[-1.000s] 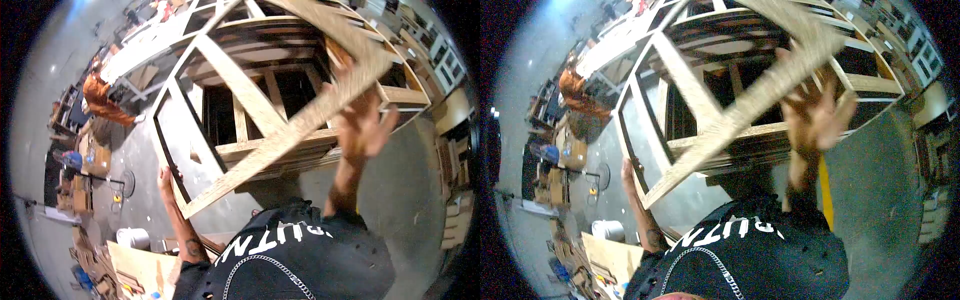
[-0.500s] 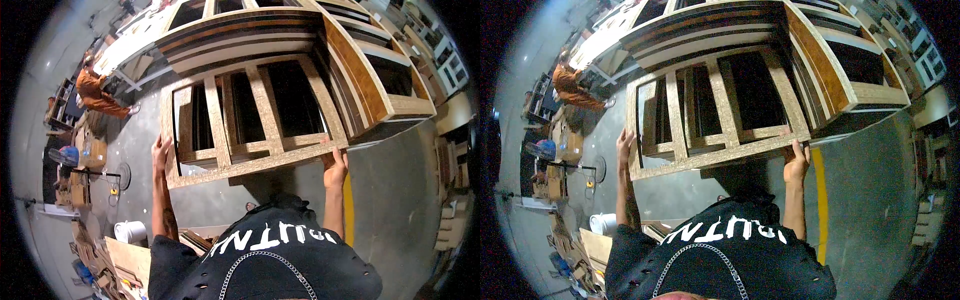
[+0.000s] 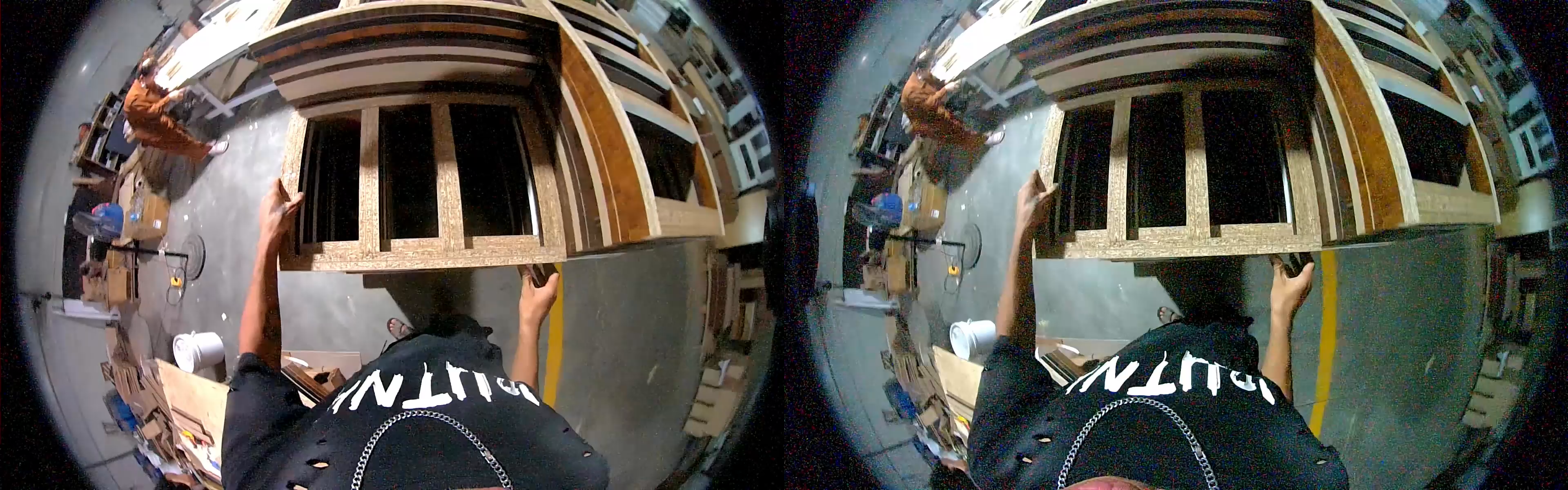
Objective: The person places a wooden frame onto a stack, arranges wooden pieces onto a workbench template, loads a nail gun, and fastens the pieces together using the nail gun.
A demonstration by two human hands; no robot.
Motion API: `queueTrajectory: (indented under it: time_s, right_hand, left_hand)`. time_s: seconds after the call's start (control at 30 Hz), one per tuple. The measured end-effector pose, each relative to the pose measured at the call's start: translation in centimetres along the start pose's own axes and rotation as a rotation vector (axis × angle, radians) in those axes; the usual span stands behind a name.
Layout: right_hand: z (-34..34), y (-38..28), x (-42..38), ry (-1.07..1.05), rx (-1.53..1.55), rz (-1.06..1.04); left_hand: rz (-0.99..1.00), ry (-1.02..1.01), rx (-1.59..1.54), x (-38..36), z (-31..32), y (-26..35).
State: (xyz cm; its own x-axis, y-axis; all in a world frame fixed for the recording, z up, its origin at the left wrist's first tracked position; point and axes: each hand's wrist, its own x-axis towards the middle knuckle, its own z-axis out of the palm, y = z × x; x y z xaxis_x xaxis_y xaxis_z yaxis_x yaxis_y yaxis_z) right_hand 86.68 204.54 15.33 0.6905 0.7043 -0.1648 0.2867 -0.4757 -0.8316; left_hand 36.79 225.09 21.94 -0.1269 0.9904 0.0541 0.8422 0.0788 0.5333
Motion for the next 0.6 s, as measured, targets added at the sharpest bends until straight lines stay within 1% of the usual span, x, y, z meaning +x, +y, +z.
queueTrajectory:
  time_s: [0.03,0.07,0.1,0.13,0.17,0.2,0.23,0.27,0.3,0.33,0.37,0.4,0.43,0.47,0.5,0.53,0.57,0.6]
  right_hand:
    - [0.1,0.4,0.4,-0.022,-0.015,-0.004]
    - [0.0,-0.8,0.2,-0.017,-0.061,0.01]
    - [-0.1,-1.4,0.3,-0.015,-0.111,0.02]
    - [1.0,1.4,1.3,0.243,-0.146,-0.284]
    - [0.5,1.4,1.5,0.198,-0.156,-0.312]
    - [0.0,0.6,1.7,0.176,-0.092,-0.289]
    - [0.2,-0.5,2.0,0.128,-0.02,-0.274]
    - [0.2,-0.6,2.4,0.102,-0.061,-0.305]
    - [-0.1,-0.4,2.8,0.064,-0.101,-0.346]
    - [-1.0,-1.3,2.8,-0.076,-0.073,-0.216]
    - [-1.3,-1.6,2.6,-0.052,-0.158,-0.287]
    - [-1.5,1.1,4.7,-0.081,-0.164,-0.296]
    - [-1.1,2.7,5.8,-0.012,-0.222,-0.482]
    - [-1.3,-0.2,3.3,-0.005,-0.308,-0.511]
    - [-1.0,0.8,3.4,0.034,-0.376,-0.548]
    - [-0.4,2.7,3.5,-0.096,-0.242,-0.518]
    - [-0.2,4.9,3.2,-0.175,-0.466,-0.534]
    - [2.7,6.6,4.2,-0.609,-0.457,-0.692]
  left_hand:
    - [0.009,0.007,-0.002,-0.2,0.1,0.0]
    - [0.034,0.041,-0.04,-0.5,-0.4,1.7]
    - [-0.032,-0.002,-0.374,2.0,2.0,-4.4]
    - [-0.027,0.015,-0.127,0.4,0.0,0.6]
    - [0.062,0.083,-0.145,-0.1,-0.5,2.0]
    - [0.044,0.106,-0.166,0.3,-0.2,1.8]
    - [0.048,0.076,-0.281,0.4,0.0,1.8]
    - [-0.009,0.013,-0.408,0.1,-0.4,2.2]
    - [0.09,0.131,-0.417,0.0,0.1,2.2]
    - [0.026,0.103,-0.358,0.5,1.0,0.1]
    - [-0.046,0.033,-0.073,2.3,2.5,-1.8]
    - [0.203,0.229,-0.244,3.3,4.6,-3.5]
    - [0.067,0.159,-0.179,2.4,3.4,-1.7]
    - [0.182,0.362,-0.164,4.4,6.6,-4.6]
    - [0.017,0.064,-0.054,3.3,4.2,-2.3]
    - [0.035,0.074,-0.018,3.1,5.3,-2.9]
    - [0.042,0.316,0.021,-0.6,4.1,-1.3]
    - [-0.093,0.717,0.034,-8.6,1.4,2.9]
